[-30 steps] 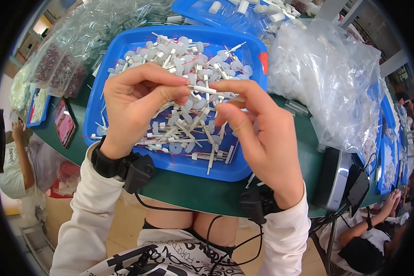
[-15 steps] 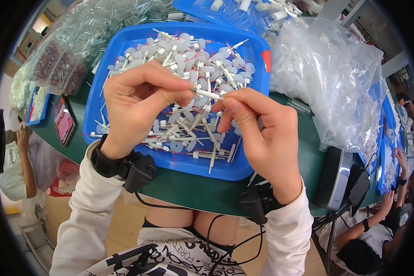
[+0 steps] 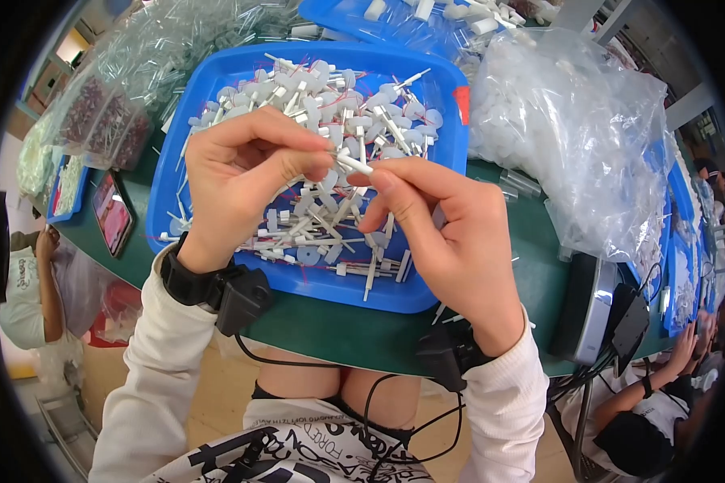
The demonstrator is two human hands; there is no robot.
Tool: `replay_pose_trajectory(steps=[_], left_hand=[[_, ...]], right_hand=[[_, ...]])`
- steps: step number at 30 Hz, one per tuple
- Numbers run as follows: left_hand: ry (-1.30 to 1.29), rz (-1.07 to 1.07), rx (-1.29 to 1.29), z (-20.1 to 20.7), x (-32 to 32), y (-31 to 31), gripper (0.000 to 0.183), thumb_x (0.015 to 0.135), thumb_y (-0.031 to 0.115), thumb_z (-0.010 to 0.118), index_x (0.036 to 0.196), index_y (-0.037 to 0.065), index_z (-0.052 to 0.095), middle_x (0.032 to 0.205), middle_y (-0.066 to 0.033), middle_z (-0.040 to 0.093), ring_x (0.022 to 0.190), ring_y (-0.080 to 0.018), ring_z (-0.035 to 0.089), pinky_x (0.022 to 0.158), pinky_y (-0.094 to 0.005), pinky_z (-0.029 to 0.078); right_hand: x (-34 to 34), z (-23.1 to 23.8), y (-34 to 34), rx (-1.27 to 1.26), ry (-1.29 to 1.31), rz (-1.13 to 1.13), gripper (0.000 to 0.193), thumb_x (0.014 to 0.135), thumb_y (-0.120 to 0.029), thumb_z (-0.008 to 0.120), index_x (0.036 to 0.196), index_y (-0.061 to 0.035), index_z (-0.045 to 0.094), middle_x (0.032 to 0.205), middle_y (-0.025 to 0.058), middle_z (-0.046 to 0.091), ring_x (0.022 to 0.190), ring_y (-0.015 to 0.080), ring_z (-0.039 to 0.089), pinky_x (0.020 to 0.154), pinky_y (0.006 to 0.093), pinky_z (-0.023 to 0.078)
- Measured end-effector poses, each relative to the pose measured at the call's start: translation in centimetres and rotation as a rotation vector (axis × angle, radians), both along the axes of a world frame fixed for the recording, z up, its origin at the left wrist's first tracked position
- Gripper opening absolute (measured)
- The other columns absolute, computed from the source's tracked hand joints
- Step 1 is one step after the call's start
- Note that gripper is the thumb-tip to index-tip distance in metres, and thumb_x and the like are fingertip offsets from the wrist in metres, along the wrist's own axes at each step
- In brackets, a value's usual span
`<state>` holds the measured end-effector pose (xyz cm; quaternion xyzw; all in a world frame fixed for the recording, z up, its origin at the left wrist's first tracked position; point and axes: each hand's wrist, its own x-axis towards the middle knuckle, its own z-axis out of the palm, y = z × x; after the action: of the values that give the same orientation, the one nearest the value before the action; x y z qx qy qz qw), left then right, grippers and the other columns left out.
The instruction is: Assembling small plastic components for medical or laboratory use by hand.
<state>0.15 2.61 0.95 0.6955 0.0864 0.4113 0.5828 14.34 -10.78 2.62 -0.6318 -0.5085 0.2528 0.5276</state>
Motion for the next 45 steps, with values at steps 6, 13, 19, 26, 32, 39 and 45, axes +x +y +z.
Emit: replay_pose_trajectory(steps=[6, 13, 19, 26, 32, 39, 45], left_hand=[[-0.013, -0.075, -0.142, 0.0, 0.1, 0.7, 0.011, 0.083, -0.001, 0.062, 0.093, -0.005, 0.061, 0.081, -0.0114, 0.065, 0.073, -0.0169, 0.064, 0.069, -0.0263, 0.051], [-0.007, -0.132, -0.212, -0.1, 0.2, 0.5, 0.011, 0.083, 0.001, 0.062, 0.093, -0.004, 0.061, 0.086, -0.0120, 0.064, 0.074, -0.0170, 0.063, 0.069, -0.0284, 0.051], [-0.004, -0.174, -0.324, 0.1, -0.2, 0.7, 0.016, 0.083, 0.000, 0.061, 0.099, -0.003, 0.059, 0.092, -0.0124, 0.064, 0.078, -0.0167, 0.061, 0.071, -0.0289, 0.050], [-0.111, -0.370, -0.463, 0.0, 0.1, -0.1, 0.020, 0.084, 0.000, 0.059, 0.104, -0.001, 0.057, 0.100, -0.0126, 0.062, 0.086, -0.0182, 0.062, 0.079, -0.0321, 0.052], [-0.152, -0.326, -0.515, -0.5, -0.1, 0.4, 0.018, 0.088, 0.003, 0.057, 0.105, -0.001, 0.057, 0.101, -0.0124, 0.061, 0.091, -0.0196, 0.061, 0.082, -0.0341, 0.050], [-0.092, -0.351, -0.508, 0.4, 0.0, -0.2, 0.019, 0.092, 0.010, 0.053, 0.105, -0.003, 0.057, 0.098, -0.0135, 0.061, 0.099, -0.0231, 0.059, 0.085, -0.0374, 0.050], [-0.063, -0.413, -0.417, -0.3, 0.1, 0.2, 0.022, 0.095, 0.013, 0.047, 0.105, -0.004, 0.056, 0.093, -0.0142, 0.062, 0.101, -0.0265, 0.060, 0.086, -0.0386, 0.051]], right_hand=[[-0.7, 0.7, 0.0, 0.048, 0.002, -0.057, 0.017, 0.088, -0.009, 0.059, 0.103, -0.0010, 0.062, 0.061, 0.0000, 0.061, 0.053, 0.0006, 0.045, 0.046, 0.0161, 0.030], [-0.2, -0.1, -0.1, 0.163, -0.027, -0.107, 0.012, 0.089, -0.012, 0.060, 0.086, 0.0002, 0.060, 0.064, -0.0031, 0.057, 0.054, -0.0007, 0.042, 0.047, 0.0152, 0.028], [0.1, 0.5, -0.3, 0.129, 0.027, -0.050, 0.014, 0.090, -0.012, 0.058, 0.085, 0.0011, 0.061, 0.071, -0.0026, 0.059, 0.059, -0.0013, 0.042, 0.050, 0.0150, 0.029], [-0.3, 0.0, 0.1, 0.198, 0.197, -0.004, 0.018, 0.093, -0.016, 0.055, 0.088, -0.0002, 0.061, 0.067, -0.0046, 0.054, 0.058, -0.0007, 0.040, 0.050, 0.0160, 0.028], [1.1, 0.7, -0.2, 0.130, 0.783, 0.144, 0.031, 0.093, -0.019, 0.039, 0.100, 0.0023, 0.060, 0.072, -0.0037, 0.041, 0.058, 0.0046, 0.029, 0.052, 0.0204, 0.027], [1.3, -0.6, 0.3, 0.005, 0.679, 0.157, 0.038, 0.089, -0.011, 0.043, 0.122, 0.0073, 0.052, 0.094, 0.0055, 0.055, 0.071, 0.0085, 0.044, 0.067, 0.0225, 0.039], [1.1, -0.3, 0.3, 0.141, 0.564, 0.125, 0.034, 0.091, -0.009, 0.052, 0.122, 0.0045, 0.051, 0.110, 0.0107, 0.058, 0.095, 0.0124, 0.057, 0.082, 0.0249, 0.044]])
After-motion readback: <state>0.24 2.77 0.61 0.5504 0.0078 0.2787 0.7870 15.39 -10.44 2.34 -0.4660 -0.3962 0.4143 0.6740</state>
